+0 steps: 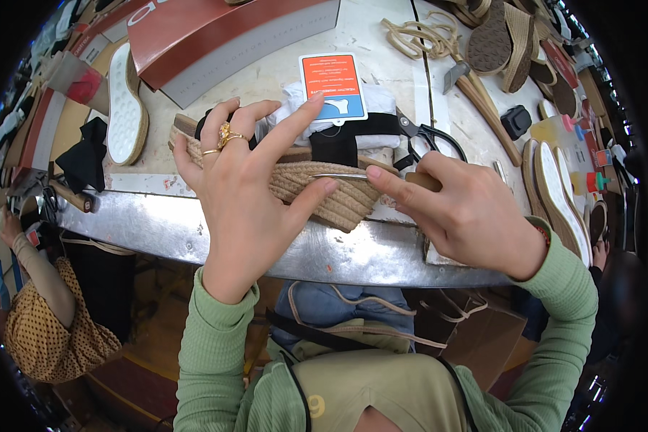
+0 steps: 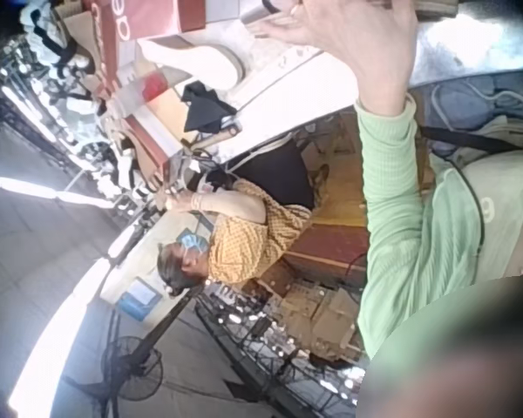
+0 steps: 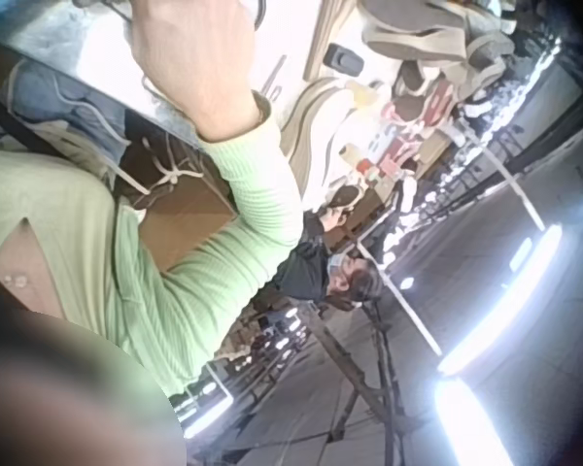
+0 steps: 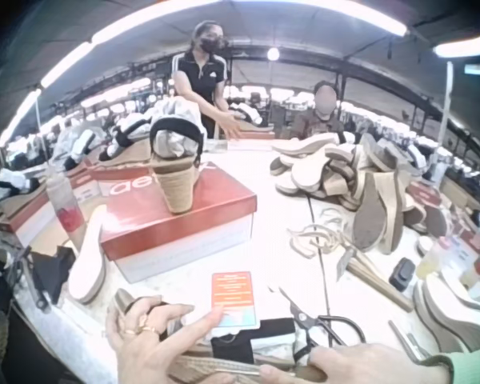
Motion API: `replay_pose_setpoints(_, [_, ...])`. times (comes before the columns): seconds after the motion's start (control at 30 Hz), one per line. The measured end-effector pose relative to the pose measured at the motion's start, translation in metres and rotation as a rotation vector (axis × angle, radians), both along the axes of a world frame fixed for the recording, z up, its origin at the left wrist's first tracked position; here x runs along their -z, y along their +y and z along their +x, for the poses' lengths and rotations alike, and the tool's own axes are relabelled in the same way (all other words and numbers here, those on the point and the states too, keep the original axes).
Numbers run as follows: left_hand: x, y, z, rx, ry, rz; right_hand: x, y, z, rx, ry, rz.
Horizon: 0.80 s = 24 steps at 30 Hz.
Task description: The person repairs a black espadrille wedge sandal by wrapping a rope around the heel, cutting the rope with scissors, applying glue from a bottle, and using a metal awl to tuck and secure the rope end. The work occurs at a cluttered bench with other shoes and tools visible.
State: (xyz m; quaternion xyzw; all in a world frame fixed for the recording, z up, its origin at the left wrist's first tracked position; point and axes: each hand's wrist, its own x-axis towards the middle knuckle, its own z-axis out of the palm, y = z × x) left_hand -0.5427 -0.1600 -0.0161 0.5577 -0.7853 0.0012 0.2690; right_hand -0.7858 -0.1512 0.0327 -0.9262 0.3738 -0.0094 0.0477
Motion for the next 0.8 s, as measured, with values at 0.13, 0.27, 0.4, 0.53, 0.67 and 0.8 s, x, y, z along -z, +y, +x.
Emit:
replay_pose_setpoints(0.13, [0.000, 0.000, -0.001, -0.008, 0.006, -0.006, -0.002, 0.007, 0.009, -0.009, 0.020, -0.076])
replay_pose_setpoints(0.27, [0.000, -0.001, -0.001, -0.002, 0.009, -0.015, -0.005, 0.016, 0.016, 0.010, 0.099, -0.106])
replay_pose_setpoints(0.4, [0.000, -0.001, -0.001, -0.008, 0.019, -0.001, -0.011, 0.019, 0.024, 0.064, 0.143, -0.092])
replay_pose_setpoints(0.53, [0.001, -0.001, 0.000, -0.003, 0.019, -0.001, -0.022, 0.012, 0.026, 0.068, 0.113, -0.019])
replay_pose_setpoints(0.67, [0.003, 0.000, 0.001, 0.005, 0.010, -0.015, -0.015, -0.031, 0.013, -0.013, -0.211, 0.301])
replay_pose_setpoints(0.8, [0.003, -0.003, 0.002, 0.033, 0.029, -0.030, -0.019, -0.044, 0.004, -0.056, -0.283, 0.386])
